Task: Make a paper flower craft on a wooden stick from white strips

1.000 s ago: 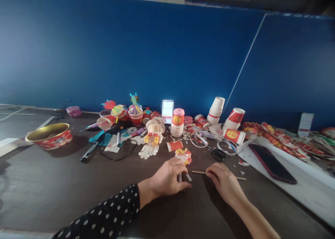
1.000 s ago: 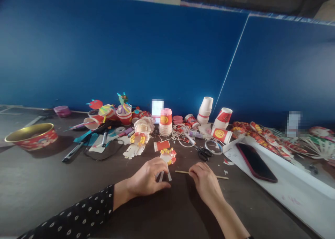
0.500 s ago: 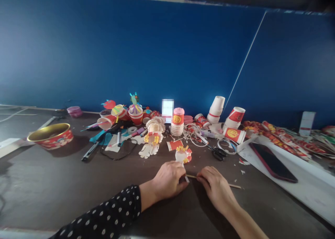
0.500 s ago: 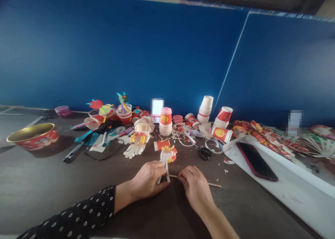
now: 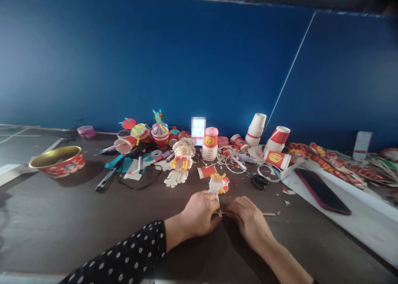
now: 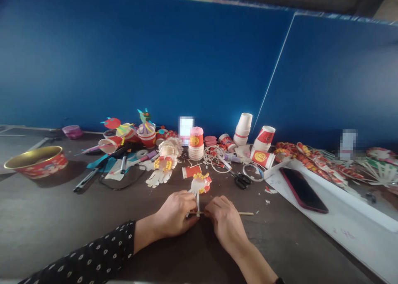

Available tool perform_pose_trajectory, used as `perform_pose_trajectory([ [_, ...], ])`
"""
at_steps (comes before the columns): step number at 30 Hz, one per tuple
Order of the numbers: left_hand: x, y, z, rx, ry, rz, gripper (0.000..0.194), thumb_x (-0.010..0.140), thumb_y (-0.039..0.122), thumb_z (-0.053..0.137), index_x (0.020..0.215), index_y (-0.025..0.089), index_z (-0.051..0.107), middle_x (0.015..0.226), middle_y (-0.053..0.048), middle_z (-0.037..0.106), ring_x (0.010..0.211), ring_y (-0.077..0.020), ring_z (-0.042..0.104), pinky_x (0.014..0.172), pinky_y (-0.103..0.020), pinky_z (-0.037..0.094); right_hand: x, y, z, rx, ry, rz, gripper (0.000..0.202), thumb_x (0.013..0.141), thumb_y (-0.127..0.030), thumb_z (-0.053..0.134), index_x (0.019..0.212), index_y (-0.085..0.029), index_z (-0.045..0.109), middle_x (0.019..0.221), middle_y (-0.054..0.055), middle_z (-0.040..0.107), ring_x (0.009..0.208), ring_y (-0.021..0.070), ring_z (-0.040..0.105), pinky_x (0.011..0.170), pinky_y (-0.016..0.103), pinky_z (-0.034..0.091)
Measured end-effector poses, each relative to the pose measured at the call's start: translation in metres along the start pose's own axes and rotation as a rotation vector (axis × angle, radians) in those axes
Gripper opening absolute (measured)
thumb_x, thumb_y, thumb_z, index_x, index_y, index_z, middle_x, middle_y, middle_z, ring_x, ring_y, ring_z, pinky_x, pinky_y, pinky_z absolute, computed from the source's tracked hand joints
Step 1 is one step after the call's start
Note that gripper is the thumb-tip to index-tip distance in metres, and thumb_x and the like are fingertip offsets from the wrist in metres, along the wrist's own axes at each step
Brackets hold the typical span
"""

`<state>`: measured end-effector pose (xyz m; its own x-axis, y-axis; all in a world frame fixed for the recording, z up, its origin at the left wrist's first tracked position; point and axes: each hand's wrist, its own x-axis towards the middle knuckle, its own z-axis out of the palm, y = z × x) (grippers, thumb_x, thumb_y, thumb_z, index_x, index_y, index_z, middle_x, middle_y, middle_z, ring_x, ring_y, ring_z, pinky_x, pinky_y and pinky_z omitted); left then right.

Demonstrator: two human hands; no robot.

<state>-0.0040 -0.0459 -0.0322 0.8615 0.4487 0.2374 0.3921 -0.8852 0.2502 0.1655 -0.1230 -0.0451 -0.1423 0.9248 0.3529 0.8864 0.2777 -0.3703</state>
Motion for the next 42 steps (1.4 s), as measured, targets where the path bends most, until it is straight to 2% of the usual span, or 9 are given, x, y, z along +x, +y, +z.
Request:
perform_pose_trajectory([
  [3, 0.000, 0.000, 0.000, -0.029, -0.008, -0.015, 0.010, 0.073, 0.023, 0.055, 0.070, 0.017, 0.062, 0.075, -0.004, 0.061, 0.071, -0.0167, 0.054, 0.072, -0.028, 0.041, -0.001, 0.000, 0.000, -0.002, -0.005, 0.009, 0.022, 0.086, -0.016, 0.043, 0.072, -0.020, 0.060, 0.072, 0.002, 0.057, 0.071, 0.0165, 0.049, 0.065, 0.028, 0.037],
  [7, 0.001, 0.000, -0.001, -0.098, -0.017, -0.112, 0.012, 0.071, 0.015, 0.053, 0.069, 0.019, 0.065, 0.073, -0.003, 0.063, 0.073, -0.0170, 0.055, 0.070, -0.026, 0.041, -0.001, -0.001, -0.001, 0.022, -0.016, 0.035, 0.020, 0.085, -0.014, 0.044, 0.073, -0.020, 0.059, 0.074, 0.002, 0.058, 0.074, 0.0167, 0.050, 0.067, 0.029, 0.037],
  [11, 0.004, 0.000, -0.002, -0.170, -0.033, -0.230, 0.012, 0.072, 0.018, 0.056, 0.070, 0.020, 0.067, 0.074, -0.002, 0.065, 0.075, -0.0172, 0.056, 0.067, -0.025, 0.041, -0.001, -0.002, -0.003, 0.073, -0.046, 0.051, 0.014, 0.083, -0.016, 0.049, 0.074, -0.021, 0.059, 0.077, 0.000, 0.059, 0.077, 0.0167, 0.051, 0.069, 0.029, 0.036],
  [15, 0.005, 0.000, -0.003, -0.210, -0.053, -0.266, 0.009, 0.072, 0.020, 0.059, 0.071, 0.019, 0.068, 0.076, -0.002, 0.065, 0.077, -0.0171, 0.056, 0.069, -0.024, 0.041, 0.000, -0.006, -0.002, 0.094, -0.055, 0.100, 0.010, 0.081, -0.020, 0.052, 0.075, -0.023, 0.060, 0.079, 0.000, 0.061, 0.079, 0.0172, 0.052, 0.070, 0.029, 0.035],
  [22, 0.004, 0.001, -0.006, -0.257, -0.054, -0.253, 0.007, 0.069, 0.015, 0.060, 0.070, 0.018, 0.067, 0.077, -0.002, 0.064, 0.077, -0.0172, 0.056, 0.070, -0.024, 0.041, 0.004, -0.015, 0.007, 0.023, -0.040, 0.204, 0.011, 0.078, -0.019, 0.054, 0.071, -0.023, 0.059, 0.076, -0.001, 0.061, 0.078, 0.0177, 0.052, 0.067, 0.030, 0.032],
  [26, 0.004, -0.002, -0.005, -0.274, -0.059, -0.217, 0.011, 0.069, 0.013, 0.058, 0.071, 0.017, 0.067, 0.076, -0.002, 0.065, 0.076, -0.0171, 0.056, 0.071, -0.024, 0.042, 0.004, -0.015, 0.007, 0.010, -0.046, 0.204, 0.009, 0.078, -0.021, 0.054, 0.071, -0.023, 0.059, 0.076, -0.001, 0.060, 0.077, 0.0176, 0.051, 0.067, 0.029, 0.031],
  [33, 0.005, -0.002, -0.003, -0.283, -0.046, -0.232, 0.010, 0.068, 0.012, 0.058, 0.068, 0.016, 0.067, 0.080, -0.004, 0.065, 0.079, -0.0184, 0.056, 0.072, -0.026, 0.042, 0.003, -0.017, 0.006, 0.029, -0.040, 0.203, 0.008, 0.078, -0.024, 0.057, 0.071, -0.023, 0.059, 0.075, -0.002, 0.060, 0.078, 0.0171, 0.051, 0.069, 0.030, 0.031],
  [39, 0.005, 0.000, -0.002, -0.253, -0.061, -0.247, 0.010, 0.066, 0.013, 0.057, 0.066, 0.016, 0.067, 0.079, -0.005, 0.064, 0.078, -0.0189, 0.055, 0.071, -0.026, 0.042, 0.003, -0.018, 0.008, 0.000, -0.035, 0.213, 0.008, 0.076, -0.019, 0.057, 0.068, -0.022, 0.059, 0.073, -0.002, 0.059, 0.076, 0.0168, 0.051, 0.067, 0.029, 0.031],
  [42, 0.006, 0.000, 0.000, -0.259, -0.056, -0.255, 0.010, 0.067, 0.015, 0.057, 0.065, 0.016, 0.067, 0.078, -0.004, 0.064, 0.078, -0.0183, 0.054, 0.070, -0.025, 0.041, -0.002, -0.021, 0.009, 0.009, 0.014, 0.179, 0.010, 0.078, -0.016, 0.054, 0.072, -0.022, 0.060, 0.074, -0.001, 0.059, 0.075, 0.0158, 0.051, 0.068, 0.028, 0.031],
])
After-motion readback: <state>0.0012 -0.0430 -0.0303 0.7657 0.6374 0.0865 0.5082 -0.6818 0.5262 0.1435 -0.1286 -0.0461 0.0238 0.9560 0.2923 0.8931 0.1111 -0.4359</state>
